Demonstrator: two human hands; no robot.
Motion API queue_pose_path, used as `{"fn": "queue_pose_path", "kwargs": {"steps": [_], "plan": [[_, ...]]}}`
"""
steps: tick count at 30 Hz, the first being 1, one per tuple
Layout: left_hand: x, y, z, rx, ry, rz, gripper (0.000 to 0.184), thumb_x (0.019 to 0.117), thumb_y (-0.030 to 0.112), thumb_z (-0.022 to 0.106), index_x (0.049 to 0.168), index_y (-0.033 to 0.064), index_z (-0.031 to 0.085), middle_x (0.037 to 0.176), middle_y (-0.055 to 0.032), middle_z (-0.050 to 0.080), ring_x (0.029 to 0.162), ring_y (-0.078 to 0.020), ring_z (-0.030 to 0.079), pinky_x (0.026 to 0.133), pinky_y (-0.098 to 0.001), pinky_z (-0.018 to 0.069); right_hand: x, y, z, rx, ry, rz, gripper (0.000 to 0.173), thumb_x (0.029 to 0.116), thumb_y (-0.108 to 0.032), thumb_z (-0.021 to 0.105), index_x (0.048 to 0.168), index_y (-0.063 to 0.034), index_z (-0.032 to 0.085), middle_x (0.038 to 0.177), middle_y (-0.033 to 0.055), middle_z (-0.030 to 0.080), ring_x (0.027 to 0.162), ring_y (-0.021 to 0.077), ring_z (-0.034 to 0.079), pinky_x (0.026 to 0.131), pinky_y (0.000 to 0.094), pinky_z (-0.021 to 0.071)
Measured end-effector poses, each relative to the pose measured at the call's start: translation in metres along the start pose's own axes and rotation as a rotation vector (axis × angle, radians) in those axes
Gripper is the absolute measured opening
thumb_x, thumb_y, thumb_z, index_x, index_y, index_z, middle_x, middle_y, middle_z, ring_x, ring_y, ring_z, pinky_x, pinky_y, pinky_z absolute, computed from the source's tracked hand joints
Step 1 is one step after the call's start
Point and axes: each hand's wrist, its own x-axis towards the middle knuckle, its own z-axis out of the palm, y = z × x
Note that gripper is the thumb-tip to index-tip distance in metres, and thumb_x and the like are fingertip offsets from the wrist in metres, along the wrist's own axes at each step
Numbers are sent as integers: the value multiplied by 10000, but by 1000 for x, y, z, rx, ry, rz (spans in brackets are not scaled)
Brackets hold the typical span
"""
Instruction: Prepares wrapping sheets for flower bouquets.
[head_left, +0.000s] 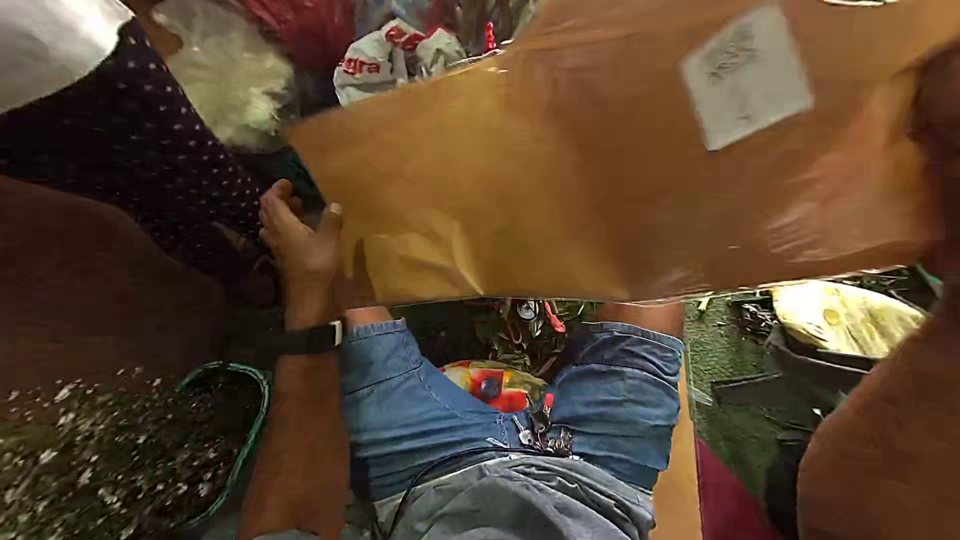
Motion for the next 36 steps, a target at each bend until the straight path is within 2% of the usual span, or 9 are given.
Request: {"fn": "queue_pose_path", "kwargs": {"steps": [1,4,8,13,18,24,28,31,36], "plan": [[-9,5,-1,-13,-22,52,732,996,465,599,1565,101,317,1512,-192,456,1320,-342,515,1051,-565,455,10,-5,26,-39,-59,-74,118,1030,-179,601,1121,-152,670,950,-109,692,842,2,672,764,209,604],[-51,44,4,-368,-235,90,453,1043,329,568,1429,102,503,1344,-66,606,1152,-180,636,941,-409,570,14,-13,99,-169,-196,-182,128,1013,-79,603,1114,-45,674,949,-36,698,809,22,668,729,186,588],[-93,63,36,-569,-534,36,548,1012,441,567,1451,116,522,1355,-66,622,1195,-230,640,940,-475,591,29,4,120,-272,-220,-230,162,1032,-134,593,1136,-42,676,968,-24,701,822,8,667,742,179,589],[-102,75,84,-784,-469,29,649,1007,479,576,1499,80,434,1408,-93,571,1240,-236,602,977,-434,565,47,-11,125,-197,-197,-472,165,1024,-79,597,1127,37,651,1017,32,693,919,32,673,844,200,594],[-98,101,78,-875,-279,133,688,1021,541,528,1526,95,386,1425,-38,563,1269,-172,586,1044,-381,532,69,-39,144,-46,-303,-671,144,1000,-7,605,1102,72,672,1019,72,704,945,66,674,871,237,593],[-117,93,22,-1017,-130,130,697,1003,553,556,1508,98,401,1370,-34,605,1225,-168,614,992,-369,560,24,-10,205,-60,-511,-506,152,1014,-115,605,1085,-77,734,974,20,709,909,109,672,822,328,585],[-145,87,-13,-812,-191,73,671,960,567,616,1429,104,488,1238,5,668,1080,-129,671,878,-329,604,-38,21,231,-100,-491,-384,154,1038,-161,587,1088,-106,722,967,51,710,905,172,693,797,363,595],[-155,82,-11,-513,-234,-32,492,990,396,630,1278,6,544,1031,-12,687,878,-109,691,748,-302,618,-80,46,249,-159,-468,-291,158,1035,-170,600,1128,-112,714,1014,66,717,940,196,708,812,377,609],[-161,63,14,-397,-204,-69,195,970,84,570,1106,-19,662,928,-15,737,835,-73,720,759,-261,626,-124,67,256,-139,-455,35,172,1040,-231,598,1074,-113,718,985,53,718,880,180,712,751,390,608]]}}
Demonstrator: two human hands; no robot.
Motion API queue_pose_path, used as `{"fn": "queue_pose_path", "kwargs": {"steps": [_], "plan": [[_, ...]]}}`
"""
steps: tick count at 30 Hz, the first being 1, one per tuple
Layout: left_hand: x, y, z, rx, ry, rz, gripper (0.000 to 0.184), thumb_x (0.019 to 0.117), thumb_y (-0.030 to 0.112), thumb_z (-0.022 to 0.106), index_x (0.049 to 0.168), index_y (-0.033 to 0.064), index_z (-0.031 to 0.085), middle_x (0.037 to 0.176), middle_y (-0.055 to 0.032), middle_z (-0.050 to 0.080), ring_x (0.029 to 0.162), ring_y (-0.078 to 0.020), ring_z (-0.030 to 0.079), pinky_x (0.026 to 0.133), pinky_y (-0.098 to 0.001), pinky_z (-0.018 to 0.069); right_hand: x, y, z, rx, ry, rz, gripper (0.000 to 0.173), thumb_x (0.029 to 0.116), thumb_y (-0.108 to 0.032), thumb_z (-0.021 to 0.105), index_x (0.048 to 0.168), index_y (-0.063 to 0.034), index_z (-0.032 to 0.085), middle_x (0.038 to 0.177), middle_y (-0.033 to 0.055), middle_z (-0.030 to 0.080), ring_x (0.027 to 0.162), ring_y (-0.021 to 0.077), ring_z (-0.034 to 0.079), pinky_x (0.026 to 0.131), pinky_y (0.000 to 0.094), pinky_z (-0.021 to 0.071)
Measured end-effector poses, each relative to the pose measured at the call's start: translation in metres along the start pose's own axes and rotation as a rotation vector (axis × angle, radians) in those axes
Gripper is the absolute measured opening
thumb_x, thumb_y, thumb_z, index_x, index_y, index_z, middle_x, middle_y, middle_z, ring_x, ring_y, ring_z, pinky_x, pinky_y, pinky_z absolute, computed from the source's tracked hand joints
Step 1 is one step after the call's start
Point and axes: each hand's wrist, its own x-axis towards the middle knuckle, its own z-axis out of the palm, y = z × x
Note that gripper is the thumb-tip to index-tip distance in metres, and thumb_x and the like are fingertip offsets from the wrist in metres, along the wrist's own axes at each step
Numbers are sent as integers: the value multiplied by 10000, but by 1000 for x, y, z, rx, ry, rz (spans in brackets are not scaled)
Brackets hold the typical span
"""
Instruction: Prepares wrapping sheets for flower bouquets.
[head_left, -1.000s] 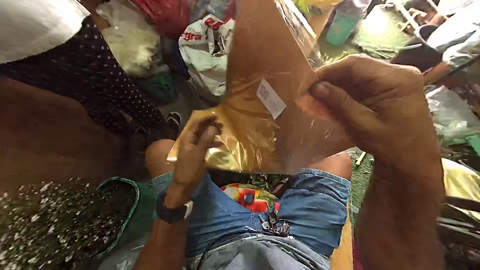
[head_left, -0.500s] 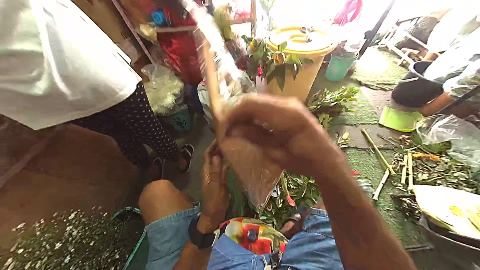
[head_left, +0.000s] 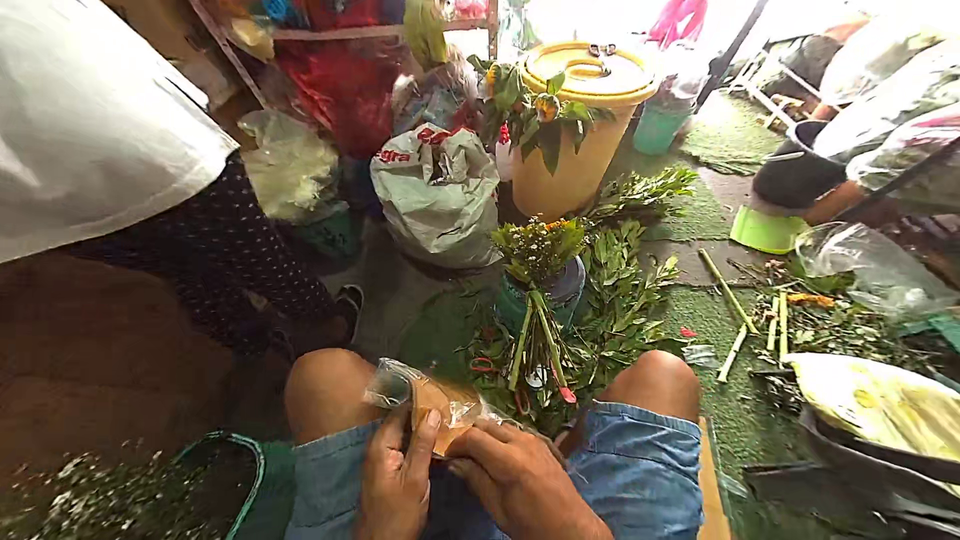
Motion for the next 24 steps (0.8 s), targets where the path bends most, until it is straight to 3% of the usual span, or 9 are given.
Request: {"fn": "queue_pose_path", "kwargs": {"steps": [3,6,12,19,24], "plan": [[2,-16,14,-62,-6,36,182,989,84,566,1067,-3,706,920,-28,753,836,-99,733,772,-271,635,-7,3,-2,265,9,274,290,1052,-323,581,1172,-91,706,1066,35,731,950,113,708,846,347,614],[4,-26,28,-150,-51,40,187,1011,88,567,1071,-18,709,945,-76,750,852,-156,739,782,-317,644,-2,10,-4,205,128,380,403,1030,-376,597,1336,-118,655,1333,71,631,1211,155,622,979,378,574],[11,-38,36,-351,-140,-15,175,1022,126,574,1033,-21,670,900,-78,688,804,-142,682,737,-286,601,4,31,-13,354,163,427,406,904,-358,792,1138,-48,673,1230,105,646,1135,189,674,876,350,651],[13,-52,30,-502,-307,6,165,1028,137,602,1076,-12,655,972,-70,671,864,-121,661,793,-285,581,2,37,-17,394,167,459,443,785,-321,897,1074,-67,679,1239,104,629,1168,201,652,897,364,645],[18,-61,36,-629,-375,-28,198,1012,170,642,1099,-3,684,1049,-93,691,934,-138,676,856,-309,585,0,37,-20,382,220,503,450,770,-319,908,1065,-80,666,1240,95,626,1184,197,644,913,363,641]]}}
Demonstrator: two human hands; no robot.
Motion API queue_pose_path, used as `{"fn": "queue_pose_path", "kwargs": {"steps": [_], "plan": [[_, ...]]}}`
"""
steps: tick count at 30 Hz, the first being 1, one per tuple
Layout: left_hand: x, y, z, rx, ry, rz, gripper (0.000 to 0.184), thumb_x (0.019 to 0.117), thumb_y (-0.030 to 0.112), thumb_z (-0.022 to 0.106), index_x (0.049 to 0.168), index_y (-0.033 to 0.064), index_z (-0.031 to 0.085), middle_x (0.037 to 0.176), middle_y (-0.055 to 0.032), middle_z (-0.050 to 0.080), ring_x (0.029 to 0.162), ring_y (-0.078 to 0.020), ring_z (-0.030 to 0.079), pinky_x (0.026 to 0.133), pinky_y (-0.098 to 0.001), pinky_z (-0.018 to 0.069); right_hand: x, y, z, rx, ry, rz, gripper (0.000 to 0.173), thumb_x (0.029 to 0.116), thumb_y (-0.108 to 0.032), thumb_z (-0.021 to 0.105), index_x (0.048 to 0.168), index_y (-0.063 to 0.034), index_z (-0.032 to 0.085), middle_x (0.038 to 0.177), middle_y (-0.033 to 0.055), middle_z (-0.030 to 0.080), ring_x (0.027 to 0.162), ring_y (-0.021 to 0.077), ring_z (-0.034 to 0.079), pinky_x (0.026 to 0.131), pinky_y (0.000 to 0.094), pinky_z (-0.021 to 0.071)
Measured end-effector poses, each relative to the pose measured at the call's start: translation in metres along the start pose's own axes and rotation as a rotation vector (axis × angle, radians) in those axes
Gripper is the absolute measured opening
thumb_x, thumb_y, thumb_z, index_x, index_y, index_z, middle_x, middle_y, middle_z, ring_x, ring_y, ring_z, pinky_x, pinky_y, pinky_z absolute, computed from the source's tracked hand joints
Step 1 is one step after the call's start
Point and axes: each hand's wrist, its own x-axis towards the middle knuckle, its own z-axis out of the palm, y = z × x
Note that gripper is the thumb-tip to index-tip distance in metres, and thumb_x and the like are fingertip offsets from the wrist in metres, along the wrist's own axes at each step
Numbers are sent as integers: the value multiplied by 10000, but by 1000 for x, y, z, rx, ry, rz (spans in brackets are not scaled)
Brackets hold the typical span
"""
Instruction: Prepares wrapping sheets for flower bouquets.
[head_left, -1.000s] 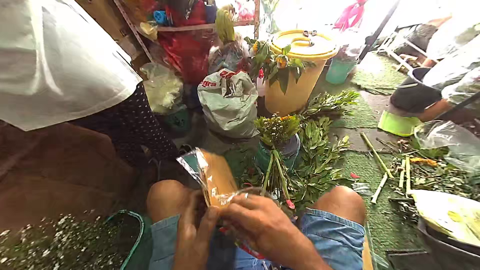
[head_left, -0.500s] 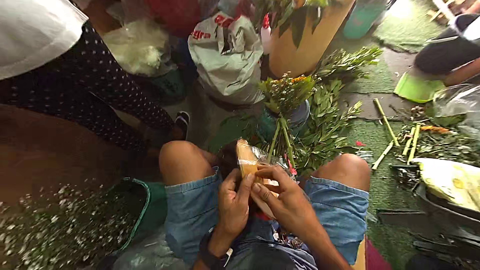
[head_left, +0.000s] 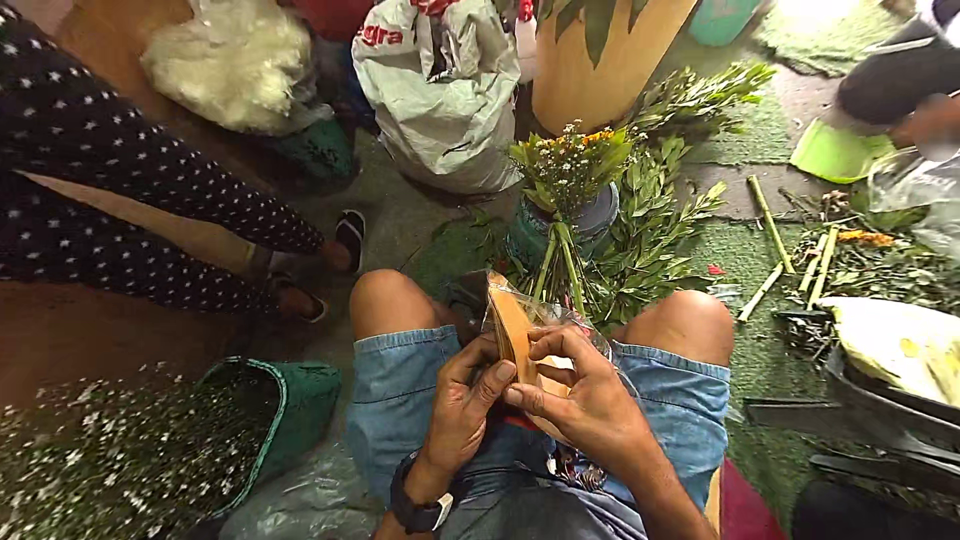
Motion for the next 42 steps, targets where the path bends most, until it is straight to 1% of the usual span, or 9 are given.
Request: {"fn": "queue_pose_path", "kwargs": {"steps": [8,13,19,21,24,27,32,36,42], "plan": [[12,-3,15,78,12,24,169,1034,119,582,1089,-17,666,990,-78,686,901,-139,676,830,-314,593,2,6,-24,153,-38,11,259,853,-225,847,977,-38,718,1266,139,645,1206,232,649,897,361,649],[9,0,19,190,-10,37,151,1039,91,546,1056,-15,651,949,-55,680,859,-116,672,786,-286,592,-5,3,-19,91,22,43,414,808,-296,884,1074,-58,675,1253,110,646,1162,216,665,884,373,652],[7,0,17,227,21,48,164,1040,61,512,1048,-33,646,939,-79,680,847,-144,680,768,-305,600,-1,5,-30,79,-82,-24,216,929,-255,770,1015,-58,754,1280,110,673,1211,205,652,910,343,635],[6,0,18,255,36,52,148,1033,50,521,1036,-31,645,926,-74,679,832,-138,679,750,-293,599,-4,2,-31,10,-69,-48,208,979,-247,707,1052,-57,746,1216,91,699,1144,178,678,891,320,631],[5,1,21,323,57,55,137,1025,44,533,1034,-27,650,917,-72,680,820,-139,680,732,-288,601,-8,-7,-28,-320,64,-98,243,1047,-247,574,1156,-94,728,1077,0,737,950,47,705,834,224,607],[5,4,22,447,57,67,162,1024,56,528,1061,-22,665,939,-69,708,849,-140,707,757,-306,624,-5,-13,-33,-457,146,-126,239,1025,-176,580,1208,-85,704,1045,-8,746,905,29,705,819,219,602],[10,28,19,622,53,166,188,1024,104,509,1019,-1,665,890,-27,697,817,-85,692,722,-255,610,5,-25,-49,-145,139,-109,185,951,-77,700,1130,-29,705,997,49,759,847,129,735,763,267,637],[17,36,26,675,57,187,205,1037,167,527,967,31,663,848,-4,660,748,-56,643,648,-218,569,4,-29,-35,-53,109,-113,190,923,-55,729,1104,-11,692,964,58,747,791,133,720,690,261,626],[19,28,31,751,155,48,430,969,464,647,1105,57,667,933,28,710,846,-46,697,725,-239,620,7,-12,-12,133,77,-48,245,854,-77,817,1037,3,675,856,68,726,698,126,695,623,255,606]]}}
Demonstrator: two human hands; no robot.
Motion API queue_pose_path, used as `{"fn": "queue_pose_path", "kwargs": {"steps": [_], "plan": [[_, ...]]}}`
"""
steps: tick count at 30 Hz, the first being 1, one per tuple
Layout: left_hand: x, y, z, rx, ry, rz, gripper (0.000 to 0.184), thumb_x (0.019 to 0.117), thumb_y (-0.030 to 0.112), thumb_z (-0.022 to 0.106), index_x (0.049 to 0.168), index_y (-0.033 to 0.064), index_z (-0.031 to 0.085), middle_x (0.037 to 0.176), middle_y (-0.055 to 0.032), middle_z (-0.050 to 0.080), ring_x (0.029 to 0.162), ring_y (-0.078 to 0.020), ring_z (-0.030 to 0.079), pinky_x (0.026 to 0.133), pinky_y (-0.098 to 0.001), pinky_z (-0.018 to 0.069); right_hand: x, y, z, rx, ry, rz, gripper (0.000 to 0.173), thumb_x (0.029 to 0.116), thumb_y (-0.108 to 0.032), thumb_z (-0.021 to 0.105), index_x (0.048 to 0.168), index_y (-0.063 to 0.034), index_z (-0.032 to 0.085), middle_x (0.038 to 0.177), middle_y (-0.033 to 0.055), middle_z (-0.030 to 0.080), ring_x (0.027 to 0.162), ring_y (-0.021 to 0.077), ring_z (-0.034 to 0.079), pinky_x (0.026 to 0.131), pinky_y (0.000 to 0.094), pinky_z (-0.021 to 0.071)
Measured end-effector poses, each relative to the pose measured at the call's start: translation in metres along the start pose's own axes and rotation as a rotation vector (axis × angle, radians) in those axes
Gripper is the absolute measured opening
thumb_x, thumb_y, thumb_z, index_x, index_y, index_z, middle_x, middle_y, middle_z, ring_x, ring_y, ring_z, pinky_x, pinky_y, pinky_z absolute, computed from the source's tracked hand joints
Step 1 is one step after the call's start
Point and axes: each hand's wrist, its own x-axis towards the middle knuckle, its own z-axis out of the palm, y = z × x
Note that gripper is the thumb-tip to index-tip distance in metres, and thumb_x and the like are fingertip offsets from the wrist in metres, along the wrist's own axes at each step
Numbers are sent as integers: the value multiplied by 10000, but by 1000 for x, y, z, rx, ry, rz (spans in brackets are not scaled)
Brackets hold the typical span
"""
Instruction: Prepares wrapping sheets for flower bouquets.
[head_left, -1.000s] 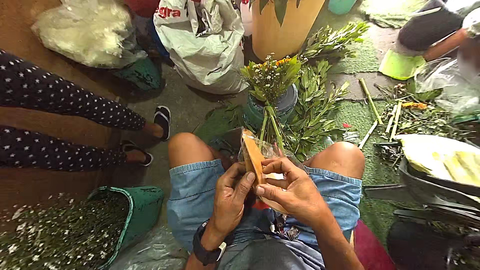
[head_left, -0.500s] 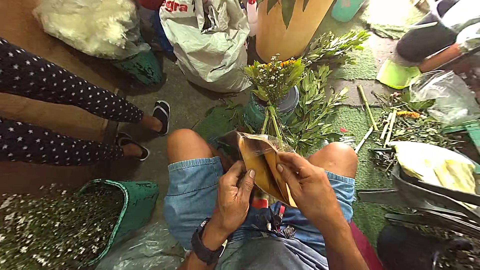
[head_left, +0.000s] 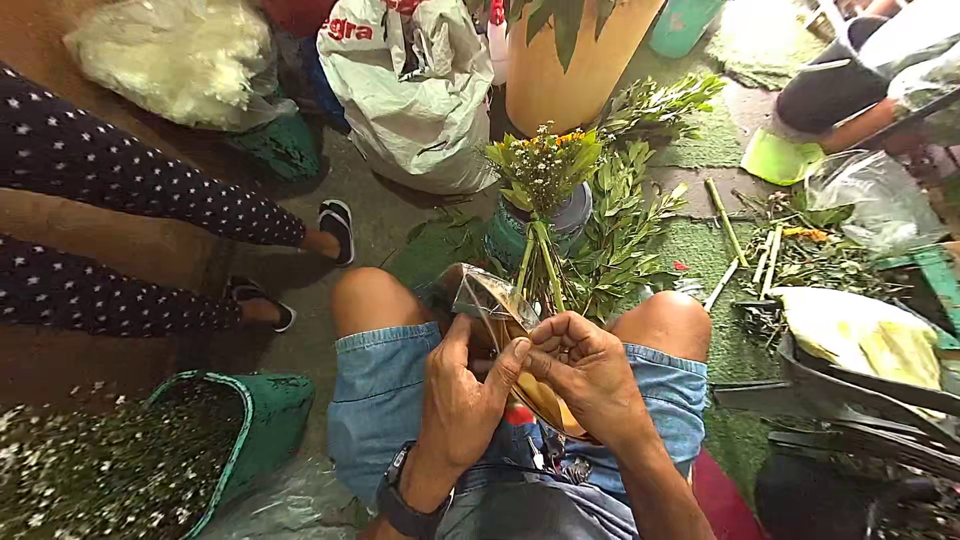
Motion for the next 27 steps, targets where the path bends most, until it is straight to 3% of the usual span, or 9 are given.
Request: {"fn": "queue_pose_path", "kwargs": {"steps": [3,6,10,15,19,23,27], "plan": [[1,-6,-4,-88,-3,-13,281,994,293,623,1096,34,668,901,3,715,812,-77,705,703,-249,619,1,6,-3,83,-48,49,266,828,-84,843,1011,10,674,823,75,718,684,130,690,627,266,606],[2,-9,-7,-114,5,-8,155,988,146,549,1009,44,665,825,4,677,725,-78,671,624,-235,582,2,13,-11,139,-33,43,173,902,-123,782,980,8,699,809,62,690,678,102,638,620,242,553],[2,-13,-8,-103,-17,1,147,989,141,563,996,51,679,839,2,696,753,-82,688,657,-246,598,2,7,-21,-93,1,-22,150,1004,-202,668,1031,-55,684,824,17,659,653,80,594,569,209,506],[3,-11,-3,-122,-32,7,159,996,134,559,1026,39,684,875,-12,716,797,-96,710,698,-261,618,3,5,-23,-115,12,-75,200,950,-132,730,1094,-25,641,907,51,707,732,120,675,636,243,586],[4,-11,-3,-135,-45,12,169,999,128,552,1045,33,684,906,-25,724,826,-109,718,722,-278,626,4,11,-21,13,31,-134,185,941,-104,738,1038,-16,608,908,73,670,723,123,647,638,247,576],[4,-10,-3,-142,-61,14,179,1000,106,550,1077,23,688,935,-29,733,861,-107,723,758,-277,630,7,14,-21,77,-18,-150,135,960,-45,694,1034,3,592,895,89,697,779,154,698,734,293,616],[3,-9,-1,-140,-62,21,164,1004,119,565,1064,30,689,919,-23,729,841,-100,718,737,-269,627,4,13,-20,-170,-61,-223,184,988,-164,690,1091,-24,631,992,50,713,862,140,707,776,303,627]]}}
